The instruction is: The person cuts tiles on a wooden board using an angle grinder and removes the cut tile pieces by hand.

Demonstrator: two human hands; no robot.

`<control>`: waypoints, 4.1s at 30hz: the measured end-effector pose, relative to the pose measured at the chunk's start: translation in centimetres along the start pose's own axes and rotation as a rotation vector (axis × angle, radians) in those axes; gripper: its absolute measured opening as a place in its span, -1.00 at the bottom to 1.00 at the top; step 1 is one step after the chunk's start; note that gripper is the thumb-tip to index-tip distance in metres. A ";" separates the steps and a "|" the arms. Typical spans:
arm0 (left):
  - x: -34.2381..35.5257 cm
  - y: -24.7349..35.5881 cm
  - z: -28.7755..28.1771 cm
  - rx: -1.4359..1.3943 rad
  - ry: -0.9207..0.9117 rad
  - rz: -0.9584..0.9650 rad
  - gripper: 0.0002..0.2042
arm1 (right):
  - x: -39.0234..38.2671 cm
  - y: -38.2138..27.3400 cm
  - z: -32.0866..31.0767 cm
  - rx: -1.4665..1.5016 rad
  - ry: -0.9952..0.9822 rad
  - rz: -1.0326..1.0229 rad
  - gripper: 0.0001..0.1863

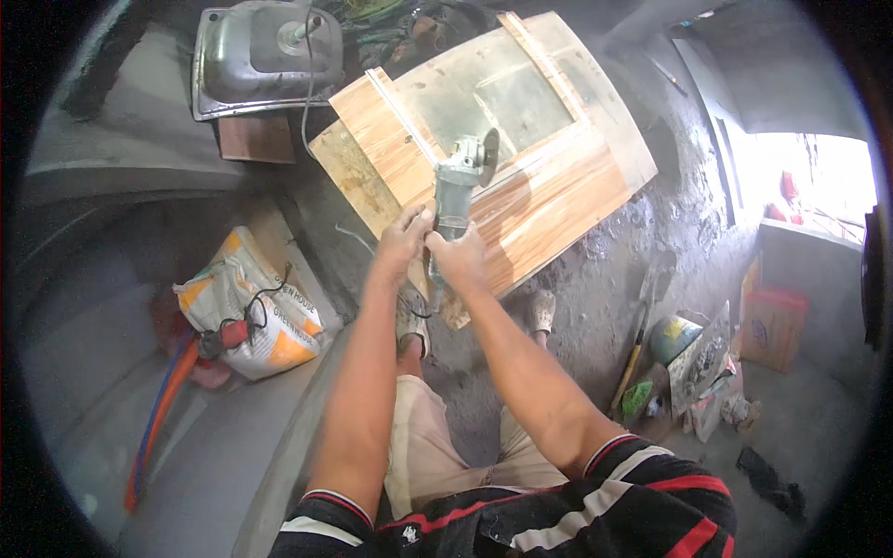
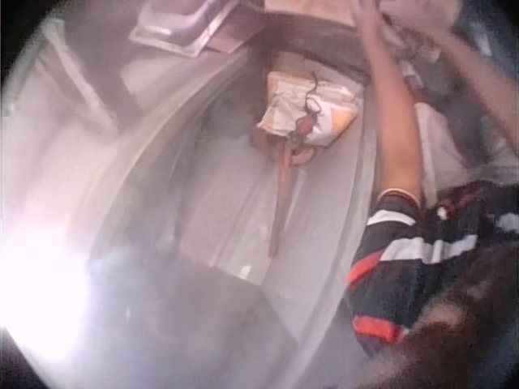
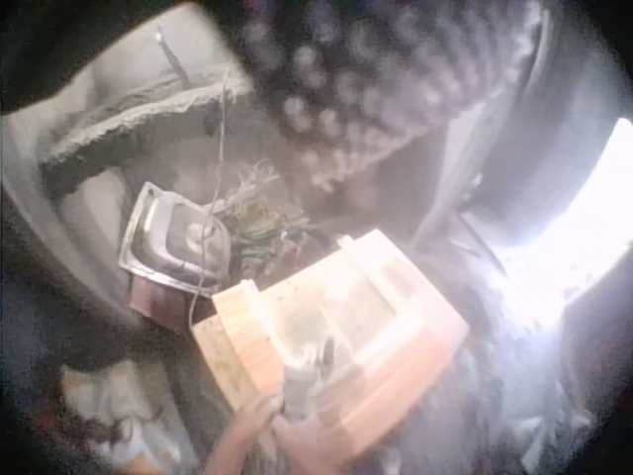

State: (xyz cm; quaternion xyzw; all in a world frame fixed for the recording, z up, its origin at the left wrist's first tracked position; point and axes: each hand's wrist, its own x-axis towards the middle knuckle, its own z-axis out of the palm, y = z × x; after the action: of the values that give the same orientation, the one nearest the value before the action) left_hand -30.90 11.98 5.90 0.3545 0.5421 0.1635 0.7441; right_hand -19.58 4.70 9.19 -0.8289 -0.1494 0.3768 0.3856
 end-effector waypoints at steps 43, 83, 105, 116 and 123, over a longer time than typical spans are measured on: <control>-18.9 -1.5 1.7 -0.164 0.164 -0.225 -0.43 | -3.6 -5.0 -8.5 -0.188 -0.393 0.052 -0.20; -12.8 2.3 4.9 -0.091 -0.050 -0.172 -0.33 | -7.0 -2.8 -7.5 -0.377 -0.263 0.000 -0.48; -11.4 1.6 6.7 -0.160 -0.023 -0.150 -0.21 | -5.1 -4.2 -10.2 -0.413 -0.385 0.007 -0.41; -9.5 -2.3 8.4 -0.202 0.015 -0.165 -0.24 | -2.7 -2.3 -11.5 -0.519 -0.482 -0.042 -0.35; -8.6 -3.4 7.9 -0.224 -0.019 -0.158 -0.29 | -2.1 -1.1 -11.3 -0.473 -0.505 -0.048 -0.43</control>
State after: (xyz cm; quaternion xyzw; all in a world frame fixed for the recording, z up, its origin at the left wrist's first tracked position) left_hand -27.17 1.50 10.73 0.2268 0.5394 0.1606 0.7949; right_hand -12.59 -1.63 15.78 -0.7720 -0.3428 0.5159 0.1424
